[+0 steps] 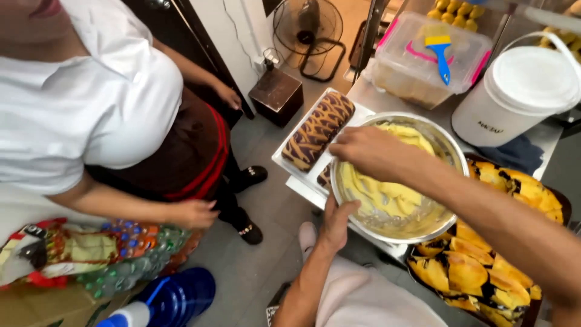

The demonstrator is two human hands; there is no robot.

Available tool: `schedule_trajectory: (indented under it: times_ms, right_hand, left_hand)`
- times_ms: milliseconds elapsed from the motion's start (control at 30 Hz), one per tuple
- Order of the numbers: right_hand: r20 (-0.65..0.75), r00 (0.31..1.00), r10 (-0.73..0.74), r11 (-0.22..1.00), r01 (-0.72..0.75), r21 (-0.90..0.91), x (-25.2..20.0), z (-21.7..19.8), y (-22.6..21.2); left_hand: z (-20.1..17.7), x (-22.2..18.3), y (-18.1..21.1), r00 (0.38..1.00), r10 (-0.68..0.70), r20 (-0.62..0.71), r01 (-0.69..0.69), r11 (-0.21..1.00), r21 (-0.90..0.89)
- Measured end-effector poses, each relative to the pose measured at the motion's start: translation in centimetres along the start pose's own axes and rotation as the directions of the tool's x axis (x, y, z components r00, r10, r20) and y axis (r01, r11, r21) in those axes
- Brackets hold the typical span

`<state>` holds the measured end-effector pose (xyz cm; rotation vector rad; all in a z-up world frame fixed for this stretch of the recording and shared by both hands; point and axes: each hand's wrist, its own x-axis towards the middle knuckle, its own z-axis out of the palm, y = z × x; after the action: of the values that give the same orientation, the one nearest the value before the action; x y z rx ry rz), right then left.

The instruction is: Applying a liquid glaze to pastries and bread loaves using a pastry brush.

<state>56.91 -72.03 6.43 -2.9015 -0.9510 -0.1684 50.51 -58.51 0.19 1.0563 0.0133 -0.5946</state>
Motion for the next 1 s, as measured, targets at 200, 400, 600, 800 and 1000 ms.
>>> schedule_trajectory:
  times_ms: [200, 400, 600, 800, 1000]
  right_hand:
    - [0.176, 0.945, 0.276, 0.754, -0.1, -0.649, -9.0, -5.9, -1.7]
    - [0.05, 0.908, 0.416, 0.589, -0.228, -0.775, -9.7, -4.2, -1.1]
    - [0.058, 0.923, 0.38, 0.467, -0.137, -0.874, -13.9, -7.5, -1.5]
    - [0.278, 0.879, 0.388, 0.446, 0.085, -0.891, -15.6, -8.1, -0.6]
    - [0.152, 0.964, 0.219, 0.388, 0.057, -0.92, -16.0, -8.2, 0.0]
  left_hand:
    - [-0.7, -0.3, 0.5, 0.998, -0.012, -0.056, 0.016, 0.998, 0.064]
    - [-0.2, 3.8, 2.9, 0.965, 0.122, 0.231, -0.165, 0.97, 0.179]
    - [1.4, 4.5, 6.2, 0.93, -0.081, 0.359, -0.048, 0.94, 0.337]
    - [3.5, 4.7, 6.1, 0.878, -0.107, 0.466, -0.124, 0.891, 0.437]
    - [4.1, 3.9, 6.1, 0.882, -0.173, 0.438, -0.086, 0.855, 0.511]
